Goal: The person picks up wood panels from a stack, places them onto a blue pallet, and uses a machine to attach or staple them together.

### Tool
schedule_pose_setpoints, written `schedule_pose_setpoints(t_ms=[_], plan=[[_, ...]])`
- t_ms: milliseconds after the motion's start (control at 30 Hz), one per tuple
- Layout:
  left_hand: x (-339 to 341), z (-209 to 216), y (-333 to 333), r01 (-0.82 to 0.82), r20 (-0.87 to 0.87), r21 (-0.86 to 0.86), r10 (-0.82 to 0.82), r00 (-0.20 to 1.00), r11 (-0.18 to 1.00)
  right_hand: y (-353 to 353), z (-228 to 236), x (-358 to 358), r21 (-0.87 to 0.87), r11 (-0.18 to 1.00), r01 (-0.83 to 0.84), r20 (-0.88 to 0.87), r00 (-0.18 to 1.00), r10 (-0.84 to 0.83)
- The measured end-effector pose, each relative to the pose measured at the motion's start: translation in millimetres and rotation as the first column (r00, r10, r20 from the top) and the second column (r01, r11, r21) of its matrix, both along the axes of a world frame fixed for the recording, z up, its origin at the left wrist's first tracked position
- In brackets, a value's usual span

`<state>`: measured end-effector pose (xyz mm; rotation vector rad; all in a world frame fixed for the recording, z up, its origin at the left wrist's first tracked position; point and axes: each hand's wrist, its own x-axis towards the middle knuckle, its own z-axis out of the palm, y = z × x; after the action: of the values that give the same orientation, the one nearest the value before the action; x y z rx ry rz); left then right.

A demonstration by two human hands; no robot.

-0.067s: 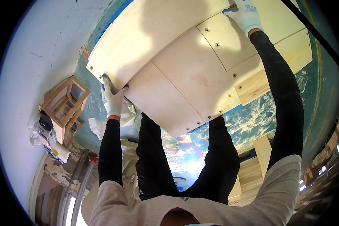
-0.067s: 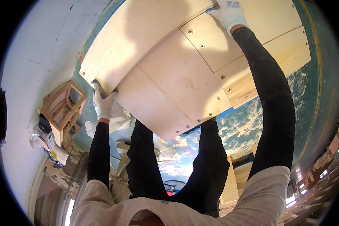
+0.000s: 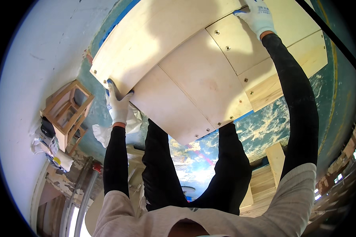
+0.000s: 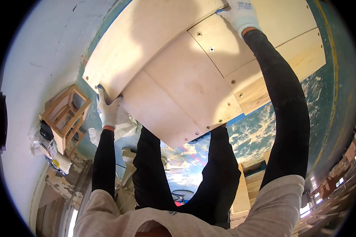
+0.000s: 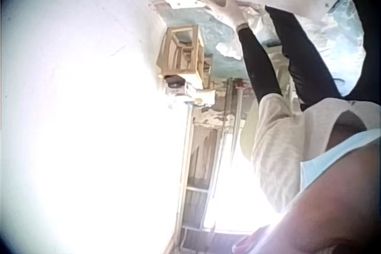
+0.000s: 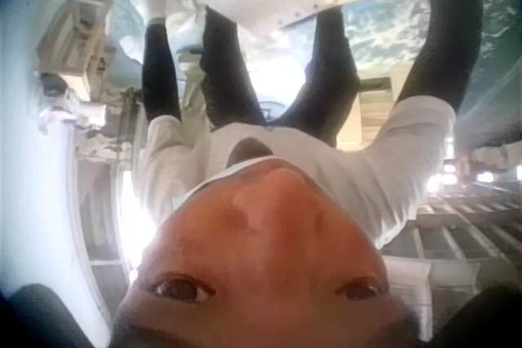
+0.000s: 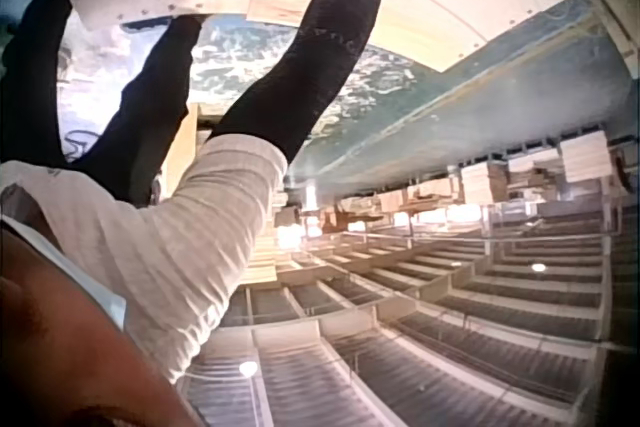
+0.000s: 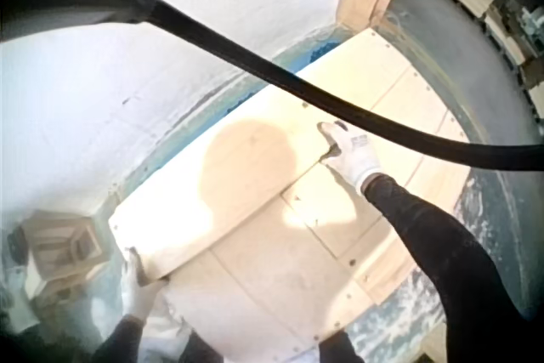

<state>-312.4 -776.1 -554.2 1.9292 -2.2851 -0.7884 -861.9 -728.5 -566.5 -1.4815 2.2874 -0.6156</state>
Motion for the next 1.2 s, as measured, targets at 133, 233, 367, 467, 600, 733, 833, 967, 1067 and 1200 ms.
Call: schedule_pose_setpoints(t_ms=[133,233,367,467,600,733,833,967,1067,1200], plan=[[-3.9,-2.4,-1.4,-0.061,0.019,0.024,0.061,0.998,0.998,1.0,-7.4,2.4,-0.202,0.979,-0.032,-0.125,0.992,0.007],[2.4,-6.9,-4.7,-0.022,0.013,-0.009,0.022,1.0,1.0,-1.6,-7.9,8.0,-0.131,0.989,0.068,0.086,0.995,-0.057],[9.2,-13.1,-4.9,-0.058,-0.013,0.033,0.059,0.998,0.998,-6.9,0.4,10.3,-0.149,0.988,0.034,-0.024,0.999,-0.038],[5.2,-7.6,-3.4,-0.096,-0.154,0.119,0.113,0.982,0.988,-4.5,-2.8,9.6,-0.248,0.969,-0.004,-0.104,0.994,-0.023],[-11.1,-7.9,0.1,-0.053,-0.128,0.111,0.067,0.99,0.992,14.7,-28.1,-21.9,0.008,1.0,-0.013,-0.241,0.97,0.015],[6.1,5.0,-1.2,0.014,-0.007,0.017,-0.014,1.0,1.0,5.7,-6.3,-9.4,-0.029,0.995,-0.095,-0.274,0.958,0.084],[2.3,47.9,25.9,-0.272,-0.047,0.083,0.276,0.96,0.959,51.0,30.1,-10.1,-0.305,0.951,0.048,-0.199,0.974,-0.113],[59.4,150.9,125.6,-0.092,0.055,0.265,0.08,0.995,0.96,191.8,98.3,-28.7,-0.131,0.936,0.328,0.053,0.945,-0.323],[71.7,207.9,185.5,-0.161,0.176,0.471,0.087,0.981,0.867,366.4,148.4,-34.6,0.273,0.833,0.482,0.169,0.828,-0.535],[45.0,225.1,258.5,-0.088,0.036,0.706,0.089,0.995,0.703,560.4,262.2,27.8,0.546,0.522,0.655,0.137,0.545,-0.827]])
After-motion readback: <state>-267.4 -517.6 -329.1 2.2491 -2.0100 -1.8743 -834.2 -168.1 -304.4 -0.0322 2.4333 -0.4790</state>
